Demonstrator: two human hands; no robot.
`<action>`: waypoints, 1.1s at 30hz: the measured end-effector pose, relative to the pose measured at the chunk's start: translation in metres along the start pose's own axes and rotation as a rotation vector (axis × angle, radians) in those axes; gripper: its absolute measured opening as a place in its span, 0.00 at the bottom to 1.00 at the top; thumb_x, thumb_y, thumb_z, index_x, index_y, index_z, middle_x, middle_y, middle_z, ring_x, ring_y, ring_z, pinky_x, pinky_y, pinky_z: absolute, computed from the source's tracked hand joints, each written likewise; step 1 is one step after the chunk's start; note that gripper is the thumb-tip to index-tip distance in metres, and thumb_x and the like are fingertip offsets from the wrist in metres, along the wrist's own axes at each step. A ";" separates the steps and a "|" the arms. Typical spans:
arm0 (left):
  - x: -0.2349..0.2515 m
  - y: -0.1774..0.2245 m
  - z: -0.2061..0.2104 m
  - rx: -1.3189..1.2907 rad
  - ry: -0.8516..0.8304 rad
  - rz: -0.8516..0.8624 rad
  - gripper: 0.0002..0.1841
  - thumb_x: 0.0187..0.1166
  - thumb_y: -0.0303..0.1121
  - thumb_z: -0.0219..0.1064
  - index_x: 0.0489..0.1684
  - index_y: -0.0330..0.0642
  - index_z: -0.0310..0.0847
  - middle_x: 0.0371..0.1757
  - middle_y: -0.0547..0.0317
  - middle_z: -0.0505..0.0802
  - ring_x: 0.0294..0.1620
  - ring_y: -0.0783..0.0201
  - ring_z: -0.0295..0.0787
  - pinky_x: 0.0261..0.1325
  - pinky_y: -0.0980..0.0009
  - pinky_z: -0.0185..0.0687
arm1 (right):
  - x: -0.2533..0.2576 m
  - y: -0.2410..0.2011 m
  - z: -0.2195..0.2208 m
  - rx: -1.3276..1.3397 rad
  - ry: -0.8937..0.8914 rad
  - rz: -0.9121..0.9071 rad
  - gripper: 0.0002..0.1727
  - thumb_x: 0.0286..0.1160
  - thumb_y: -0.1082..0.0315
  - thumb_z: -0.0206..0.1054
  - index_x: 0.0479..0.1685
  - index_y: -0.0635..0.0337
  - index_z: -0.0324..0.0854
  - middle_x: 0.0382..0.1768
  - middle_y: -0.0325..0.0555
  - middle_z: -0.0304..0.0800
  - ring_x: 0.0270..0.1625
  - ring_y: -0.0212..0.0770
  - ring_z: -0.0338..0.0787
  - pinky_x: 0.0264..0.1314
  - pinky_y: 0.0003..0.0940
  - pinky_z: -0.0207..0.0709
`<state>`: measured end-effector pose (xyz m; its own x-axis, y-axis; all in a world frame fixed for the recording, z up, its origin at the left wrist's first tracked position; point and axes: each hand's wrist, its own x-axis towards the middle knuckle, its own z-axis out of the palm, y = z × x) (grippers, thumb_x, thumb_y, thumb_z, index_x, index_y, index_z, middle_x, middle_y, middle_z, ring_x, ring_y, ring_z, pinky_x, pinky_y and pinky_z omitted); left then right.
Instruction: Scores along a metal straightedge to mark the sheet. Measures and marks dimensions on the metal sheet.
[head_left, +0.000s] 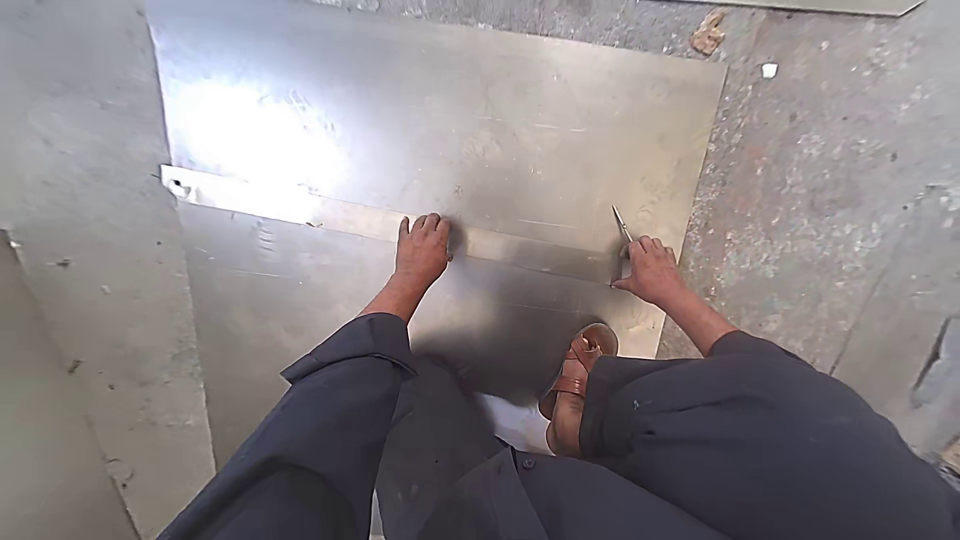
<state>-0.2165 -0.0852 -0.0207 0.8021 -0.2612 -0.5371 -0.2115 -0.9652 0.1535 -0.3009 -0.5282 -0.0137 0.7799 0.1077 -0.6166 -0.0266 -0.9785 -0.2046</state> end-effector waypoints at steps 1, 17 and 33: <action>-0.001 -0.002 -0.005 0.003 -0.005 0.028 0.32 0.62 0.34 0.86 0.67 0.35 0.82 0.70 0.34 0.85 0.76 0.31 0.77 0.77 0.25 0.65 | -0.002 -0.003 -0.003 0.029 -0.050 0.022 0.42 0.50 0.48 0.89 0.60 0.68 0.80 0.60 0.68 0.82 0.68 0.69 0.80 0.66 0.67 0.73; -0.029 -0.094 -0.089 0.445 -0.615 -0.052 0.15 0.87 0.28 0.53 0.54 0.37 0.89 0.59 0.37 0.93 0.67 0.35 0.87 0.72 0.33 0.72 | -0.011 -0.089 0.007 0.443 -0.093 -0.414 0.18 0.82 0.58 0.67 0.61 0.58 0.90 0.54 0.54 0.95 0.62 0.53 0.92 0.72 0.51 0.79; 0.113 -0.050 -0.036 -0.416 0.492 -0.549 0.36 0.84 0.58 0.58 0.85 0.42 0.70 0.88 0.36 0.69 0.91 0.34 0.58 0.82 0.21 0.45 | 0.150 -0.056 -0.171 0.237 0.082 -0.149 0.22 0.96 0.57 0.49 0.46 0.67 0.82 0.39 0.59 0.87 0.45 0.57 0.90 0.51 0.57 0.81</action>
<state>-0.0953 -0.0664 -0.0593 0.9030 0.3706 -0.2175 0.4248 -0.8465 0.3210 -0.0756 -0.4878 0.0355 0.8337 0.2237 -0.5050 -0.0454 -0.8835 -0.4663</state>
